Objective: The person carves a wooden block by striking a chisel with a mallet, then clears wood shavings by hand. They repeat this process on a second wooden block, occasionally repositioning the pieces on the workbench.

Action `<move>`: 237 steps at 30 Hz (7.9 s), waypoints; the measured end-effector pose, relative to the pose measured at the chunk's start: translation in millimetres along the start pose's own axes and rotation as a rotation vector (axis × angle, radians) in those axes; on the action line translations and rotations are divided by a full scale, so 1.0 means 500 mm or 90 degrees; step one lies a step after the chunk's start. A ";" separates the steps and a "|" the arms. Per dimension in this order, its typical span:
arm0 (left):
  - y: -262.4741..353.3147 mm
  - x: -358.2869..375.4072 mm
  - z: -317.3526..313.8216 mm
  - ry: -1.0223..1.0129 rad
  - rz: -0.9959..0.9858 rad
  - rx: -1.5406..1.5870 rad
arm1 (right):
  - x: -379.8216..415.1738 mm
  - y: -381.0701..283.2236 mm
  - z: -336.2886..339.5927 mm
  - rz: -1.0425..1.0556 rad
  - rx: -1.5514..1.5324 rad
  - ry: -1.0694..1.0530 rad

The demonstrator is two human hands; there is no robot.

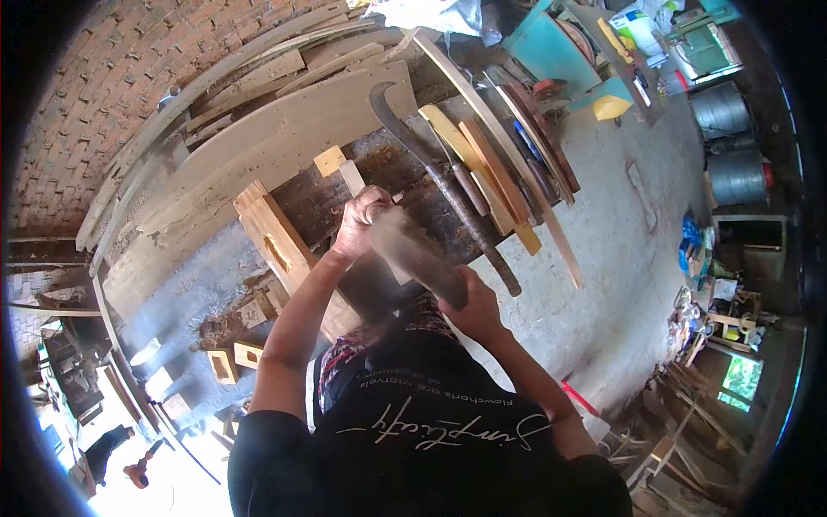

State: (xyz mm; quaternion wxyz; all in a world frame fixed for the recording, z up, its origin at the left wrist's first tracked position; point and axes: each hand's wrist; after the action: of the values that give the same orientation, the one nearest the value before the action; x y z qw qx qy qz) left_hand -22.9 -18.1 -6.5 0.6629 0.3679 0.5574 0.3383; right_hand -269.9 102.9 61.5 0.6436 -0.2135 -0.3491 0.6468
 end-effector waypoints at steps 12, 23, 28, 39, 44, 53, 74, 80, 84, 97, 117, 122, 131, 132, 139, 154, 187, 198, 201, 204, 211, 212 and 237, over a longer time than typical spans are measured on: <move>0.007 -0.003 -0.002 0.033 0.116 0.027 | -0.007 -0.057 0.009 -0.108 0.084 -0.031; -0.053 0.021 0.002 0.039 0.032 -0.050 | -0.039 -0.051 0.012 -0.087 0.129 -0.023; -0.067 0.023 0.007 0.053 0.021 -0.054 | -0.038 -0.134 0.051 0.003 -0.004 0.049; -0.069 0.041 0.004 0.181 0.003 -0.022 | -0.059 -0.136 0.020 -0.062 0.032 -0.054; -0.040 0.024 0.008 0.189 0.054 0.022 | -0.055 -0.183 0.040 -0.005 -0.029 -0.011; -0.024 0.009 0.009 0.219 0.042 0.124 | -0.117 -0.120 0.014 0.008 0.131 -0.083; -0.111 0.045 -0.005 0.221 0.093 0.097 | -0.111 -0.156 0.003 0.112 -0.017 0.022; -0.122 0.087 -0.016 0.271 0.087 -0.009 | -0.108 -0.181 0.031 0.029 0.148 -0.087; -0.110 0.073 -0.012 0.271 0.198 0.044 | -0.095 -0.253 0.030 0.112 -0.006 0.056; 0.042 -0.077 0.126 0.239 0.183 0.140 | -0.032 -0.040 -0.023 -0.118 0.059 0.055; 0.035 -0.060 0.106 0.048 0.200 0.026 | -0.001 -0.007 -0.034 -0.144 0.021 -0.008; 0.006 -0.054 0.113 0.001 0.097 -0.289 | 0.005 -0.009 -0.036 -0.152 0.002 -0.014; 0.045 -0.028 0.124 0.055 0.205 -0.180 | 0.017 -0.013 -0.037 -0.147 -0.006 -0.007; 0.045 -0.024 0.123 0.055 0.204 -0.180 | 0.017 -0.013 -0.036 -0.141 -0.001 -0.007; 0.050 0.000 0.120 0.082 0.184 -0.102 | 0.021 -0.015 -0.036 -0.156 0.013 -0.009; 0.009 0.087 0.112 0.227 0.137 0.219 | -0.061 -0.221 0.010 0.162 -0.115 0.057; -0.036 0.107 0.104 0.110 0.117 -0.002 | -0.107 -0.207 -0.036 0.067 0.121 -0.076; -0.110 0.086 0.079 0.111 -0.124 -0.061 | -0.097 -0.179 -0.046 0.087 0.238 -0.086; -0.085 0.090 0.069 0.093 0.041 -0.008 | -0.075 -0.248 -0.029 0.102 0.093 -0.045; -0.062 0.074 0.076 0.018 0.086 -0.096 | -0.073 -0.219 -0.045 0.140 -0.061 0.026; -0.040 0.034 0.082 0.006 0.101 -0.154 | -0.105 -0.198 -0.020 0.034 0.113 -0.053; -0.034 0.029 0.079 -0.007 0.117 -0.158 | -0.099 -0.222 -0.013 0.029 0.113 -0.052; -0.065 -0.003 0.070 -0.065 0.111 -0.133 | -0.125 -0.218 -0.020 0.035 0.013 0.062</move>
State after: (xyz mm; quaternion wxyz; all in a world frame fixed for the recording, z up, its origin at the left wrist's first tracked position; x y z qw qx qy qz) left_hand 12.9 -39.7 -30.2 0.6932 0.3607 0.4510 0.4312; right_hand -183.4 35.2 123.1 0.6439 -0.2477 -0.3050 0.6565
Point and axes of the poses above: each hand's wrist, its own x-axis away from the middle knuckle, its own z-axis out of the back of the hand, y = z × x, and after that the axes turned 15 degrees about -z, right-handed
